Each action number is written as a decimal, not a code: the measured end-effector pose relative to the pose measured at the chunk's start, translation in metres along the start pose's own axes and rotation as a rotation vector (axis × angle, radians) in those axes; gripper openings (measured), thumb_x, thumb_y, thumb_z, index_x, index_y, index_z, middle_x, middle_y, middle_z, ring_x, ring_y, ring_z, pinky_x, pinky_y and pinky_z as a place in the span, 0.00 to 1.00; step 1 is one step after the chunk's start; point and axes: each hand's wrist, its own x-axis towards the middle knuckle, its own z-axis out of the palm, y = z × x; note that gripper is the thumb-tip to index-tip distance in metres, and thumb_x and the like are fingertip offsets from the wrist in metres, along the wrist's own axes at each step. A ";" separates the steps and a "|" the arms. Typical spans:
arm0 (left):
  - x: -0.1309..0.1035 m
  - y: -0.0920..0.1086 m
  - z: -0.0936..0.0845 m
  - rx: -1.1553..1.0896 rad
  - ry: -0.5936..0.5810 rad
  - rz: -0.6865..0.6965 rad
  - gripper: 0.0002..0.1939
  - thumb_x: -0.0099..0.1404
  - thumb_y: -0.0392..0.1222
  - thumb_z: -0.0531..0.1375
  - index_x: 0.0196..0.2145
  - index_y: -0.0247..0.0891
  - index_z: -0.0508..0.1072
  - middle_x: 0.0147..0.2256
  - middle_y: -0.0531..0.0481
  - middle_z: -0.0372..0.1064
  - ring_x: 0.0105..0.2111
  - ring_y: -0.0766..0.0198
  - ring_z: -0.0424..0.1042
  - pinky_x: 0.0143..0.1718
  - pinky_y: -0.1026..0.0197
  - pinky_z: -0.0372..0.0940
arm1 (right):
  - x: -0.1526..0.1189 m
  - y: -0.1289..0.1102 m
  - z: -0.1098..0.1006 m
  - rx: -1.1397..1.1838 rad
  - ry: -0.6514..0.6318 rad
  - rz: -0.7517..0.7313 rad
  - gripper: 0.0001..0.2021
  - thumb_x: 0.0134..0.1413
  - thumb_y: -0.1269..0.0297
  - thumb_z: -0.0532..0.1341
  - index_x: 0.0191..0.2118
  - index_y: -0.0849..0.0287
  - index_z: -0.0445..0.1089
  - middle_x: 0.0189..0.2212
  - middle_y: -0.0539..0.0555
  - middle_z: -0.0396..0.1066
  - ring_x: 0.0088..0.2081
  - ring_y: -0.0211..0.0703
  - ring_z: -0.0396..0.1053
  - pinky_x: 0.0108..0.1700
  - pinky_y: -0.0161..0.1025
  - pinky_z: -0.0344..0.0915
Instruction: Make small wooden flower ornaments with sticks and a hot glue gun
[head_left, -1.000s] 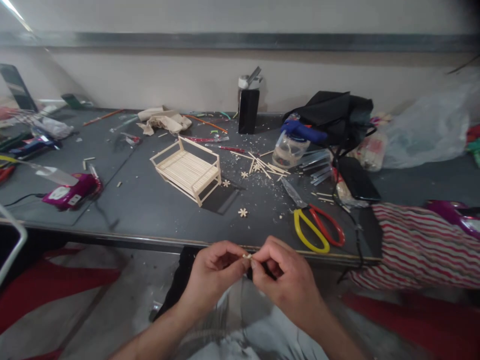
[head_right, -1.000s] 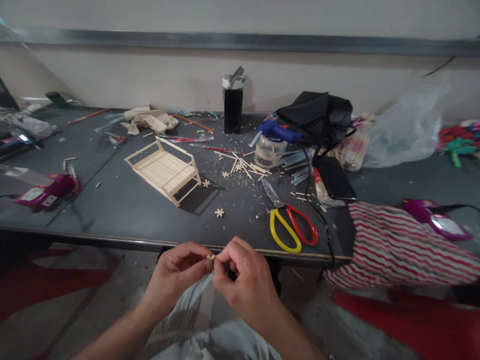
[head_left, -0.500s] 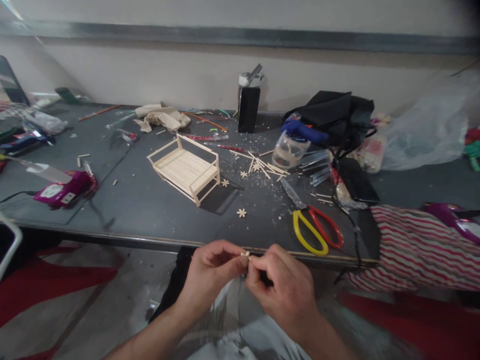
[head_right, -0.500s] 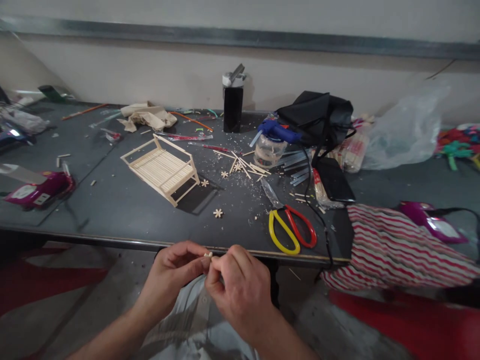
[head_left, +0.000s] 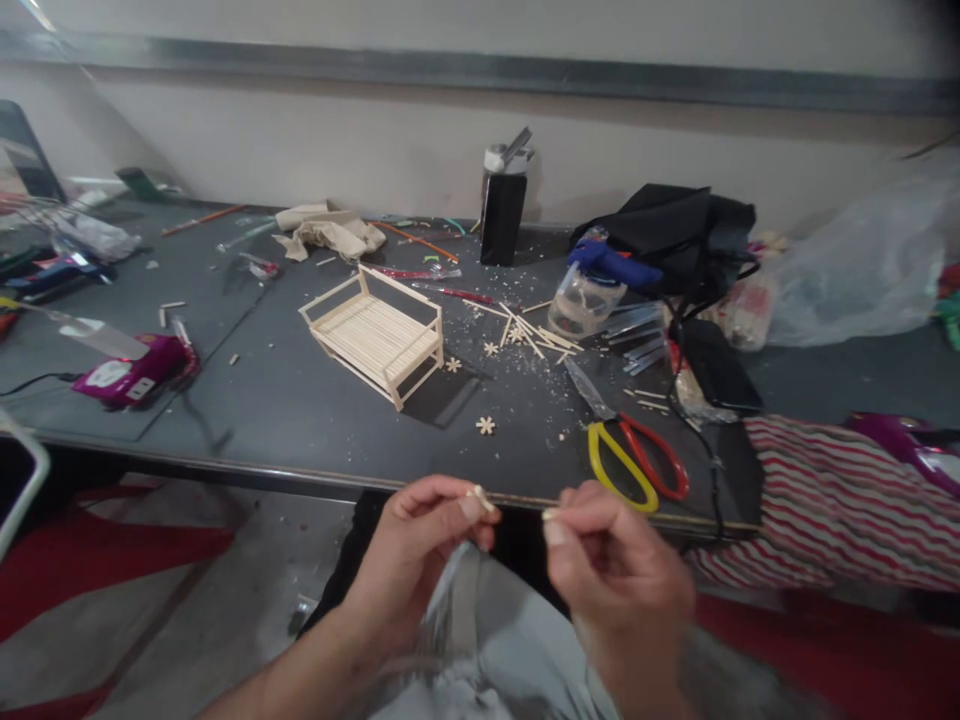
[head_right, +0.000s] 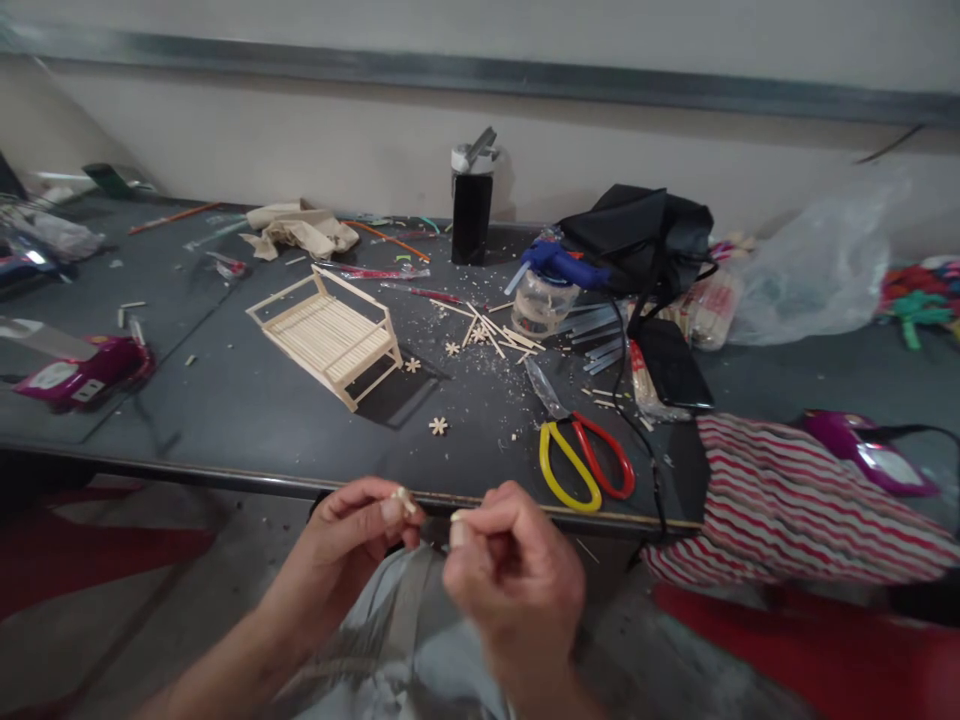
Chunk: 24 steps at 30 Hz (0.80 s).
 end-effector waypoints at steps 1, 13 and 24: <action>0.001 0.001 -0.003 0.001 0.006 0.001 0.05 0.52 0.37 0.71 0.28 0.35 0.80 0.27 0.48 0.78 0.25 0.67 0.73 0.32 0.64 0.67 | 0.003 0.001 -0.002 0.086 0.019 0.094 0.07 0.52 0.72 0.61 0.26 0.55 0.66 0.22 0.45 0.60 0.22 0.33 0.57 0.22 0.32 0.54; 0.009 0.002 -0.009 0.045 -0.030 -0.039 0.07 0.55 0.39 0.70 0.31 0.34 0.79 0.28 0.46 0.78 0.26 0.67 0.74 0.32 0.65 0.68 | 0.031 0.022 -0.015 -0.414 -0.144 0.130 0.08 0.55 0.61 0.61 0.27 0.56 0.70 0.20 0.47 0.63 0.23 0.38 0.62 0.27 0.35 0.59; 0.021 0.006 -0.008 0.052 -0.076 -0.048 0.07 0.54 0.38 0.70 0.31 0.34 0.78 0.29 0.46 0.79 0.25 0.67 0.73 0.31 0.65 0.67 | 0.038 0.059 -0.019 -1.005 -0.157 -0.265 0.16 0.63 0.61 0.55 0.23 0.56 0.64 0.22 0.49 0.66 0.23 0.38 0.63 0.26 0.37 0.53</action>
